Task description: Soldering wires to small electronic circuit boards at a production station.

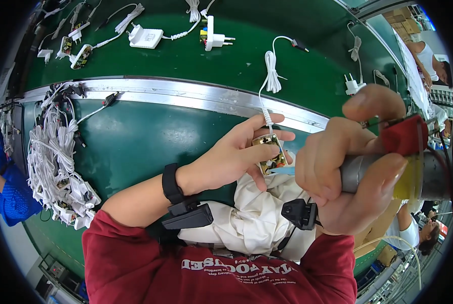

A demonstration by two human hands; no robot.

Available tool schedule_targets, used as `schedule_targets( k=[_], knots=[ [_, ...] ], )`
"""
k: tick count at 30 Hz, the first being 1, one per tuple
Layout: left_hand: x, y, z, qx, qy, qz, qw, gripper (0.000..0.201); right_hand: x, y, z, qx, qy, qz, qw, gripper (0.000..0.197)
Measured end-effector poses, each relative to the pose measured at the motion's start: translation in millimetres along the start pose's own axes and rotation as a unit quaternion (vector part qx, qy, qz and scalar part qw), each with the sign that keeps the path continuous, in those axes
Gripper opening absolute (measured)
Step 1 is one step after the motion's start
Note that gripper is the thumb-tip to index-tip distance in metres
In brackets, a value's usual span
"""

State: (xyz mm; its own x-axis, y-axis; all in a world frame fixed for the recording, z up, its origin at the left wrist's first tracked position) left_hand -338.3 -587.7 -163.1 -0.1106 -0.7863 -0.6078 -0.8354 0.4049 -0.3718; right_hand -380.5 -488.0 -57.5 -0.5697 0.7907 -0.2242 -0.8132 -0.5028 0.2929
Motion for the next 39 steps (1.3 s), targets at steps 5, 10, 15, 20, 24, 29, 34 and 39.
schedule_targets(
  k=[5, 10, 15, 20, 24, 29, 34, 39],
  knots=[
    [-4, 11, -9, -0.023, 0.084, 0.003, 0.996, 0.057, 13, -5, 3, 0.013, -0.003, -0.015, 1.000, 0.046],
    [-13, 92, -87, -0.319, 0.328, 0.036, 0.888, 0.037, 12, 4, 4, 0.032, -0.002, -0.012, 0.999, 0.048],
    [-53, 140, -126, -0.357, 0.832, -0.082, 0.417, 0.026, 14, 5, -3, 0.023, 0.026, -0.032, 0.999, 0.044],
    [-1, 174, -92, -0.237, 0.873, -0.270, 0.330, 0.035, 17, 8, -16, 0.027, 0.050, -0.048, 0.997, 0.042],
    [-13, 85, -121, -0.424, 0.788, -0.252, 0.368, 0.026, 18, 9, -17, 0.028, 0.021, -0.064, 0.997, 0.040],
    [62, 36, -143, -0.151, 0.800, -0.436, 0.383, 0.029, 19, 15, -19, 0.037, -0.024, -0.070, 0.997, 0.038],
    [73, 61, -128, -0.204, 0.760, -0.410, 0.461, 0.031, 18, 15, -28, 0.031, 0.032, -0.059, 0.997, 0.037],
    [56, 60, -100, -0.288, 0.735, -0.284, 0.545, 0.026, 22, 15, -40, 0.044, 0.057, -0.080, 0.994, 0.037]
  ],
)
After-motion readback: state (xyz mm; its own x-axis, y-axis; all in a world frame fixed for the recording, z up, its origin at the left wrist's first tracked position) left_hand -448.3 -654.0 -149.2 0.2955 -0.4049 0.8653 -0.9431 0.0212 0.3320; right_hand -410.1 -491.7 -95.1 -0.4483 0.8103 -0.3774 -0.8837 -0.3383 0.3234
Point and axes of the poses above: each hand's wrist, its own y-axis towards the middle knuckle, its own x-axis out of the back of the hand, z = x × y, the point moved 6 cm from there along y, towards the middle knuckle, and after that the axes turned 3 degrees about -y, right-handed, at the moved point
